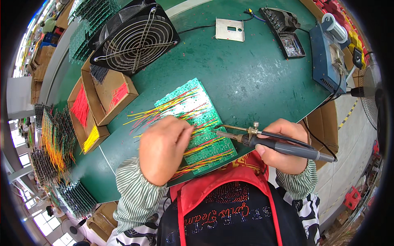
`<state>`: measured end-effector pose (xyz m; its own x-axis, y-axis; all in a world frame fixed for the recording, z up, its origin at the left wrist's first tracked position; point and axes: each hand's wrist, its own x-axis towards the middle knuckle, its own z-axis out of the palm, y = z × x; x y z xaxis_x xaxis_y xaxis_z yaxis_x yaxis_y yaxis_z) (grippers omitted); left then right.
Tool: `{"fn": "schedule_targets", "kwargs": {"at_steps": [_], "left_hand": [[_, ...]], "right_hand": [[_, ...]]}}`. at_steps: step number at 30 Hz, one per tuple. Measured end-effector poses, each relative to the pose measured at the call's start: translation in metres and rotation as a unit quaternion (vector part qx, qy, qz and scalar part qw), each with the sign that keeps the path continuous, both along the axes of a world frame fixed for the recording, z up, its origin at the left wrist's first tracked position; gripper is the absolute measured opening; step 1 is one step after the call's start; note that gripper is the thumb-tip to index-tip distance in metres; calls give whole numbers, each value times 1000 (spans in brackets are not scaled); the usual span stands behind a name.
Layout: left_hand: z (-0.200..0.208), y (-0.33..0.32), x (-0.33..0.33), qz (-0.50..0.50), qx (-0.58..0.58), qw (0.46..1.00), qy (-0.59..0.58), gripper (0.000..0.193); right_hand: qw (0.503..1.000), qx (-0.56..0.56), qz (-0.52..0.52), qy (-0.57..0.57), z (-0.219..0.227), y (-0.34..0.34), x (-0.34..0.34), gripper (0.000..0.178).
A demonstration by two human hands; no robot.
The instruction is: The person takes wires from boxes and solders them onto a circuit board using a soldering iron.
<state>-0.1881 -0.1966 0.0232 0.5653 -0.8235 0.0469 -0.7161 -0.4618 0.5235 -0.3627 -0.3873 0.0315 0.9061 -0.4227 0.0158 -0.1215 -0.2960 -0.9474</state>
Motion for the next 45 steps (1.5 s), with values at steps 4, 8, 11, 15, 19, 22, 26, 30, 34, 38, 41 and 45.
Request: {"fn": "schedule_targets", "kwargs": {"at_steps": [4,8,11,15,19,22,26,30,34,38,41,45], "left_hand": [[10,-11,-7,-44,-33,998,-20,8],[-1,-19,-11,-58,14,996,60,9],[-9,-22,-11,-51,7,995,84,10],[-11,-26,-11,-45,24,995,92,11],[-12,-25,-9,-61,17,995,75,10],[-12,-25,-8,-61,23,994,84,9],[-13,-25,-7,-61,19,993,98,9],[-11,-25,-7,-61,19,993,97,9],[-2,-17,-3,-41,-3,996,85,8],[14,-13,-9,-8,-16,999,-49,6],[6,-16,-13,-58,-22,998,-11,7],[2,-11,-7,-56,-14,998,8,8]], "right_hand": [[1000,-19,-2,1,1,-4,-5,17],[1000,-25,-17,-10,0,-7,-9,17],[1000,-15,-24,-11,0,-7,-10,17],[1000,-5,-26,5,-1,-8,-9,18],[1000,3,-24,10,-3,-8,-6,18],[1000,-18,-18,5,-3,-8,-6,18],[1000,-17,-21,-4,-2,-10,-8,18],[999,-13,-26,-12,-1,-13,-15,18],[999,-29,-31,-14,2,-10,-19,18],[999,-28,-23,-2,1,-8,-19,18],[999,-17,-31,-2,0,-6,-14,18],[999,-13,-31,11,4,-7,-15,18]]}}
